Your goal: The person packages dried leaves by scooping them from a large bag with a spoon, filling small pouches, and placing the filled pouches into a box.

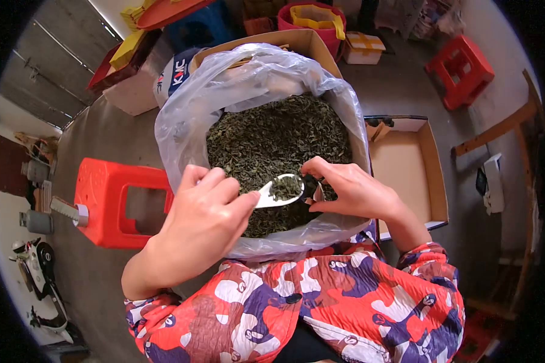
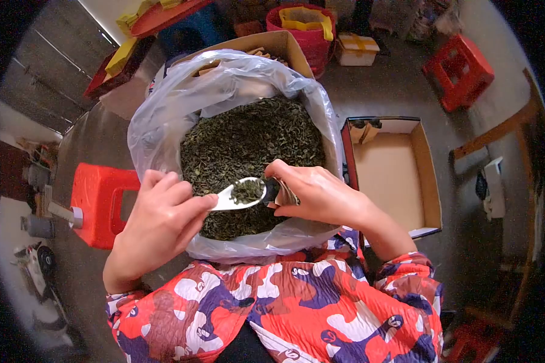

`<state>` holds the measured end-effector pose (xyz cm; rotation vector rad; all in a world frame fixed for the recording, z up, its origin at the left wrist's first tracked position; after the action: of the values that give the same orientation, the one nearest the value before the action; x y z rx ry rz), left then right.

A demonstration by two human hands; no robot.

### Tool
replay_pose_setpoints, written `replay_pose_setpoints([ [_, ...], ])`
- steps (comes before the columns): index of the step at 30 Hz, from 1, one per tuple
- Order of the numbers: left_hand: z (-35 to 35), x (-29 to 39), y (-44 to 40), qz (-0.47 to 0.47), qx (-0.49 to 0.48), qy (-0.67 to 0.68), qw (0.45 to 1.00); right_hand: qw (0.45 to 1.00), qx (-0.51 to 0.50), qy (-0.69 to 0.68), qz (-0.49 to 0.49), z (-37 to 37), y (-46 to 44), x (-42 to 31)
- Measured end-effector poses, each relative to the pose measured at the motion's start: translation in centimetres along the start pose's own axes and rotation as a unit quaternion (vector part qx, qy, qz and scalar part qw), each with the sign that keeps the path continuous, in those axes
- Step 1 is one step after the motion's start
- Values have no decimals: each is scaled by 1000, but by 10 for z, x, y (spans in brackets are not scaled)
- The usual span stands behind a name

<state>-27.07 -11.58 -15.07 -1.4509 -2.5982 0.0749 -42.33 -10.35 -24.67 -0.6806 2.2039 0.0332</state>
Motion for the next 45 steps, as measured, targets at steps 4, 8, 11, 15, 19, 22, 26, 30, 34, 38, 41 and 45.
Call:
replay_pose_setpoints([
  [4, 14, 17, -16, 72, -37, -36, 996, 1000, 4, -23, -20, 4, -1, -1],
  [8, 26, 35, -42, 145, -112, -63, 981, 999, -17, -14, -42, 9, -2, -8],
  [11, 16, 38, -54, 165, -151, -94, 970, 999, -29, -39, -3, 9, -1, -7],
  [15, -6, 42, -63, 153, -166, -103, 969, 1000, 11, -16, -22, 0, 2, -12],
  [19, 10, 50, -70, 186, -147, -62, 969, 996, 65, -16, -56, -2, 4, -15],
  [22, -10, 48, -69, 170, -174, -93, 965, 997, 65, -16, -40, -6, 4, -15],
  [26, 1, 49, -75, 181, -146, -85, 969, 995, 78, -60, -10, -8, 5, -12],
  [30, -9, 41, -68, 173, -132, -107, 970, 996, 72, -50, -22, -4, 4, -9],
  [34, -35, 25, -54, 142, -125, -136, 973, 995, 80, -59, 4, -6, 8, -4],
  [38, -50, 13, -42, 102, -104, -104, 984, 993, 93, -71, 19, -11, 10, -8],
  [41, -55, 9, -33, 102, -80, -98, 987, 991, 128, -47, -12, -21, 10, -17],
  [45, -58, 7, -27, 87, -53, -95, 990, 973, 228, -19, 1, -58, 30, -22],
])
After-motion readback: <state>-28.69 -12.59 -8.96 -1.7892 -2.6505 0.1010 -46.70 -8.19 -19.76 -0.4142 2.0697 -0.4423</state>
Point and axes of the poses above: each hand's wrist, its own y-axis away from the middle knuckle, its own z-axis out of the palm, x = y × z, the point moved 9 cm from there along -y, towards the middle knuckle, and after that the axes turned 8 degrees about -z, right-handed, at the moved point
